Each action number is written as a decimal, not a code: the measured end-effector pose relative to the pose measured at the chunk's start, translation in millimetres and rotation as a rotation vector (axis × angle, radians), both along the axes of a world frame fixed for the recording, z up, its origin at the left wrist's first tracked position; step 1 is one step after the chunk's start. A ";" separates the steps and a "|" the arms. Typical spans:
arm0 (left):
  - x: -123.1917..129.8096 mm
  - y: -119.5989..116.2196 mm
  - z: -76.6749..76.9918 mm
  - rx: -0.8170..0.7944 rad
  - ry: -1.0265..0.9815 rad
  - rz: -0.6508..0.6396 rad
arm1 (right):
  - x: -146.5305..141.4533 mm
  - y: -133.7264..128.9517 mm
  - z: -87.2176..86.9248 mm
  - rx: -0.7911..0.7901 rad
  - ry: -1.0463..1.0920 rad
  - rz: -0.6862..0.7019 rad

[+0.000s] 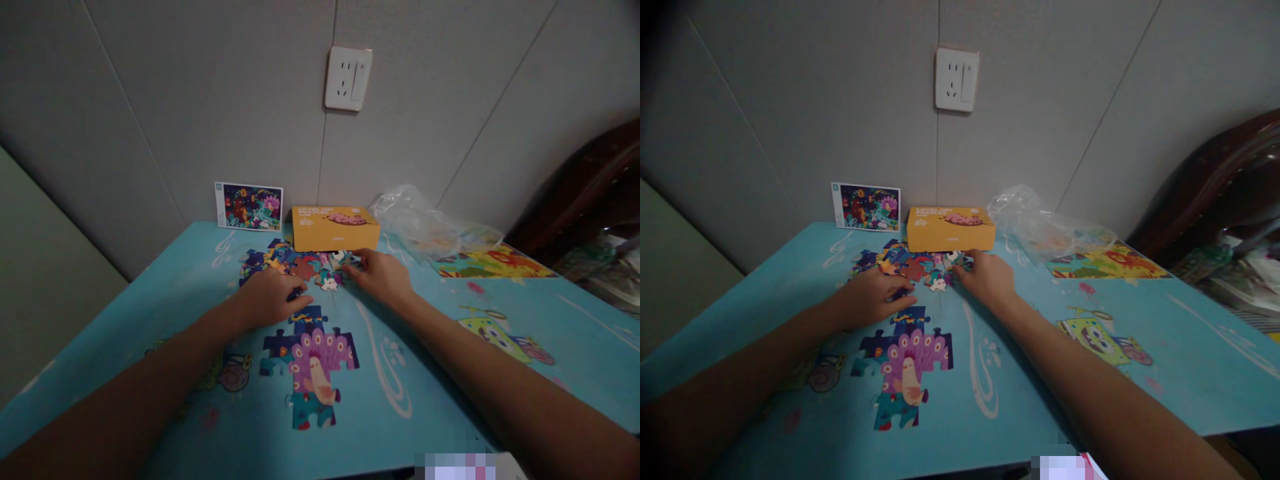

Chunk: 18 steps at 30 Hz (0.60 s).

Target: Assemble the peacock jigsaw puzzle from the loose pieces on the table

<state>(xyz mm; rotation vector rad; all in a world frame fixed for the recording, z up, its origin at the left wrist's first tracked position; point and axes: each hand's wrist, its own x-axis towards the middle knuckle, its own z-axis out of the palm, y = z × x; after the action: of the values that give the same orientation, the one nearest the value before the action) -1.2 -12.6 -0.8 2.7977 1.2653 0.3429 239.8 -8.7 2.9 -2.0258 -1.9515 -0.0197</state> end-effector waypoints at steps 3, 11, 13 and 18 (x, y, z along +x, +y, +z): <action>-0.3 3.8 -2.1 0.004 0.035 0.075 | 6.4 3.9 -2.7 -0.033 -0.023 -0.016; 1.1 6.7 -3.5 -0.022 0.049 0.083 | -2.7 9.8 -5.0 0.008 -0.049 -0.039; 1.1 6.7 -4.2 -0.021 0.051 0.082 | -7.0 11.6 -4.1 0.023 -0.078 -0.051; 2.6 5.8 -3.5 -0.022 0.036 0.077 | -12.2 13.6 -3.7 0.034 -0.098 -0.050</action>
<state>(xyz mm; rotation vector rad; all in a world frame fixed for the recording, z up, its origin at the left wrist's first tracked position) 1.4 -6.8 -4.3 2.7543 1.3786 0.2819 227.6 4.9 -0.8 -2.0872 -1.9441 -0.1665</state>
